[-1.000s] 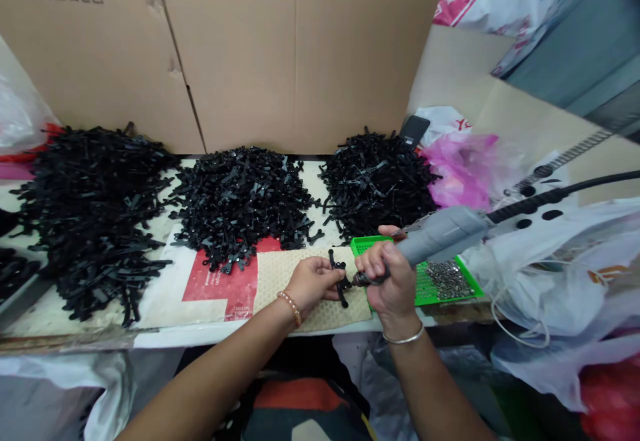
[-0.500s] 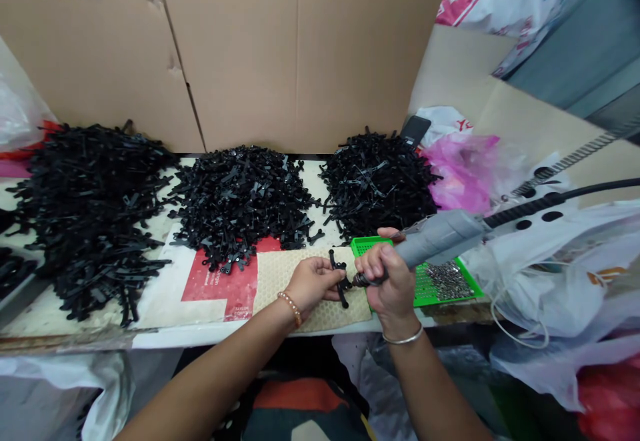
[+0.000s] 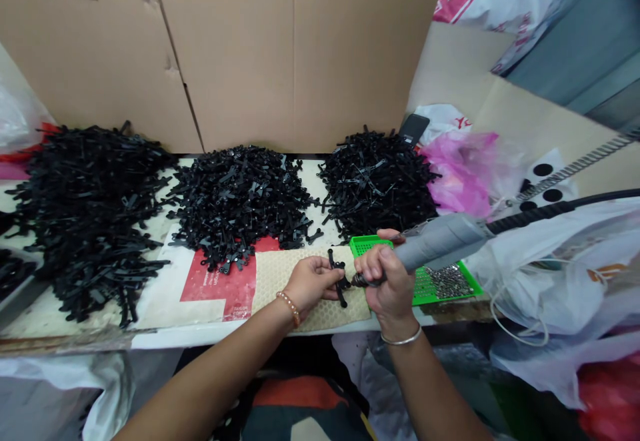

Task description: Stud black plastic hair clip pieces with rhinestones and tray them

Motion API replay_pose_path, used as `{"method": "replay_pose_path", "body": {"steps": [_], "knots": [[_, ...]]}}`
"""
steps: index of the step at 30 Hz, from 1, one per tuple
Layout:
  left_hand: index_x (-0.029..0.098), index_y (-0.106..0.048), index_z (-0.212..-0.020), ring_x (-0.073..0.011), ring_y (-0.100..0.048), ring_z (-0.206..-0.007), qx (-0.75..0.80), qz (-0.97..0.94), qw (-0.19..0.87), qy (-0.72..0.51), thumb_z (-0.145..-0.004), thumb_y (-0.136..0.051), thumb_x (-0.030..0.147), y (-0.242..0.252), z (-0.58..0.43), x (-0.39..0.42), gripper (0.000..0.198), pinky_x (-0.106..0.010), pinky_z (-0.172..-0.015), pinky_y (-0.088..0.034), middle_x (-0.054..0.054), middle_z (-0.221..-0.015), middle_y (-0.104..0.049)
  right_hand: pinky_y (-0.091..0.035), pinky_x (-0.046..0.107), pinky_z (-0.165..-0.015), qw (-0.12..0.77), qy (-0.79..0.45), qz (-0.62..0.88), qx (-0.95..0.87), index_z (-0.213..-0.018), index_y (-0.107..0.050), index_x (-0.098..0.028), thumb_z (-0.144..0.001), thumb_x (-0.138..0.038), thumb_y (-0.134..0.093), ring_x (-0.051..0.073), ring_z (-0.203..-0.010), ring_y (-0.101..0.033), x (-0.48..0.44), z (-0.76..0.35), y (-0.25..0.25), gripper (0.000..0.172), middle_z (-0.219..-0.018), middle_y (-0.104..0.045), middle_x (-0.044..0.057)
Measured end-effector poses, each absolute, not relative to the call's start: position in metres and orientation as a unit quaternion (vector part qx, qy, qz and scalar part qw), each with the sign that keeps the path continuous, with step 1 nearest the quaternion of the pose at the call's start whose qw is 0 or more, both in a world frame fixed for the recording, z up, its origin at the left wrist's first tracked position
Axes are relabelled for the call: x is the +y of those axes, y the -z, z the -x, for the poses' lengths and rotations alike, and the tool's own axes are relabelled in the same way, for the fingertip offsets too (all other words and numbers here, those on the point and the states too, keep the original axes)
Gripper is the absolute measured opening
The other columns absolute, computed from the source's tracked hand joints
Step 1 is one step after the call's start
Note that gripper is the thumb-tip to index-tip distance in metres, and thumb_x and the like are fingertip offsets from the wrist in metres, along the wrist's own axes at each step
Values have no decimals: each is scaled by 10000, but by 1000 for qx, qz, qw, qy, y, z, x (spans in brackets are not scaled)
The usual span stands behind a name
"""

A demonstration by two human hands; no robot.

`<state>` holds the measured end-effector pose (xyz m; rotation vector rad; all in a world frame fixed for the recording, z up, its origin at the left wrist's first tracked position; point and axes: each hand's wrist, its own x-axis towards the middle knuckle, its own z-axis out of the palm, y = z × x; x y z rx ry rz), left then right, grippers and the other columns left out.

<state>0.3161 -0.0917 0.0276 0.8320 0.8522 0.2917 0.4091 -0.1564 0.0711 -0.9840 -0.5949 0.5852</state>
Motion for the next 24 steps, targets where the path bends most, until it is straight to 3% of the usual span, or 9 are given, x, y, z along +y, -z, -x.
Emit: {"method": "replay_pose_path", "body": {"steps": [17, 24], "knots": [[123, -519, -676, -104, -595, -476, 392, -382, 826, -134, -659, -797, 208, -22, -316, -90, 292, -229, -470, -545, -25, -591, -628, -354, 241, -438, 781, -270, 458, -327, -935, -500, -242, -808, -302, -596, 92, -372, -315, -156, -406, -61, 170, -458, -336, -111], [106, -570, -644, -113, -616, -492, 376, -384, 833, -128, -632, -817, 316, -19, -315, -89, 325, -223, -500, -550, -50, -602, -646, -364, 244, -430, 735, -311, 441, -411, -926, -491, -246, -833, -341, -616, 94, -359, -330, -159, -409, -53, 182, -457, -364, -113]]}}
